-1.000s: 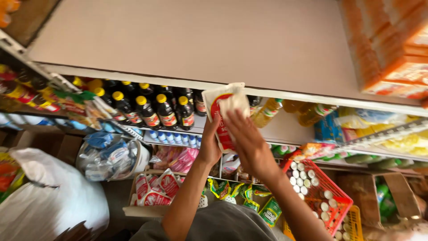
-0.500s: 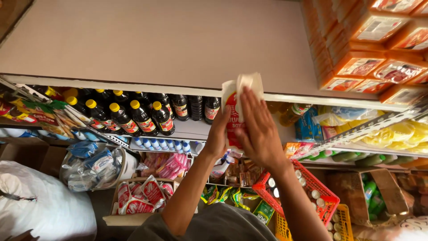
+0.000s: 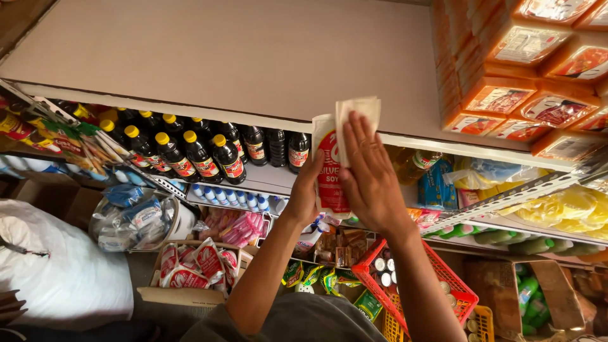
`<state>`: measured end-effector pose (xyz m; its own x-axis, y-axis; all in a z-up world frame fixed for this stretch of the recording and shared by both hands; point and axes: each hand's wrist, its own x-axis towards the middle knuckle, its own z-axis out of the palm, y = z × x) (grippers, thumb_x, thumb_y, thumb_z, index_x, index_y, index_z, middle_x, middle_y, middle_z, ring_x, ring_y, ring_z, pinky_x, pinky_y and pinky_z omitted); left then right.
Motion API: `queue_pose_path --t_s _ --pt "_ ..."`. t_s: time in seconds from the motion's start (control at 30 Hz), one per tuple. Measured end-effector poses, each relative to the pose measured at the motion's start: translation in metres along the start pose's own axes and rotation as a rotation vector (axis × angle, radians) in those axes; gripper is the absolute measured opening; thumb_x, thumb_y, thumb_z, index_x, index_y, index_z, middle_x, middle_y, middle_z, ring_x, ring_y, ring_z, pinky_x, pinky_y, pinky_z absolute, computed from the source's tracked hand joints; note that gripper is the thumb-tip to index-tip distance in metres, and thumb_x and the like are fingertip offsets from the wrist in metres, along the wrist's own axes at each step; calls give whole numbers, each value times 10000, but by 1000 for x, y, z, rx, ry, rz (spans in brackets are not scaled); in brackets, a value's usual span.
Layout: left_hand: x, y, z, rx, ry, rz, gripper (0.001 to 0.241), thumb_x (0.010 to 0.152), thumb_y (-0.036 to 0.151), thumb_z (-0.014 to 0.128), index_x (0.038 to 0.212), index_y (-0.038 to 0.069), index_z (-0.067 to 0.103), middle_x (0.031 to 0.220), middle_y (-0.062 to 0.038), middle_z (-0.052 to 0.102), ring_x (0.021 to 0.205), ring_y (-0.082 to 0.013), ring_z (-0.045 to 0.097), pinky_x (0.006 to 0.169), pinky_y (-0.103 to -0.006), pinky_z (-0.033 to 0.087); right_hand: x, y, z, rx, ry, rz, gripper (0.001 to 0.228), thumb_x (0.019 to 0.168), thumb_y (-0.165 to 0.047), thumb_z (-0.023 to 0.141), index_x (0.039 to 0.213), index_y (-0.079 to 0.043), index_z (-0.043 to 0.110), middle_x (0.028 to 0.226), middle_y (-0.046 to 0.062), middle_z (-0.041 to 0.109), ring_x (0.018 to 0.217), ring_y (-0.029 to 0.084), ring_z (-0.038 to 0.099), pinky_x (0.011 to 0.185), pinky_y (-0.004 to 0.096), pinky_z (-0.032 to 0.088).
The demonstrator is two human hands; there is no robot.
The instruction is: Cleaning a grocery store shelf and wiping down individual soy sauce pouches before placing them on the shelf.
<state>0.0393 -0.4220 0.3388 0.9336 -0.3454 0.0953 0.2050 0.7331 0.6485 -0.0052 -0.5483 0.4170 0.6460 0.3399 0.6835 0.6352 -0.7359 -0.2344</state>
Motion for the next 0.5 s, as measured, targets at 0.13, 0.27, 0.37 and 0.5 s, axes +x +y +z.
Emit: queue_pose_path --t_s 0.13,0.27,0.37,0.5 --pt "-16 28 53 -58 10 36 586 1003 515 616 1463 161 536 1043 -63 709 893 -156 730 829 -332 617 -43 -27 13 -24 -40 -109 551 1070 -278 418 1497 63 477 1550 278 480 1465 456 419 1186 584 301" --pt "-11 24 45 -109 61 -118 681 975 665 537 1421 157 611 1161 -89 742 947 -167 736 845 -309 617 -53 -24 14 -53 -127 -88 616 1051 -399 423 1538 -23 450 1594 185 458 1504 364 386 1220 532 262" --pt "-9 12 24 -64 50 -142 709 985 682 515 1441 144 590 1210 -86 719 985 -163 725 849 -287 610 -26 -10 7 -60 -123 -27 670 1055 -426 439 1574 -6 389 1632 207 391 1527 376 331 1230 529 238" --pt "-3 24 11 -27 34 -106 736 1001 654 502 1486 102 533 1285 -95 686 1025 -143 712 881 -242 601 12 -10 13 -5 -117 5 709 1059 -450 431 1611 -17 336 1691 176 304 1577 337 244 1265 454 163"
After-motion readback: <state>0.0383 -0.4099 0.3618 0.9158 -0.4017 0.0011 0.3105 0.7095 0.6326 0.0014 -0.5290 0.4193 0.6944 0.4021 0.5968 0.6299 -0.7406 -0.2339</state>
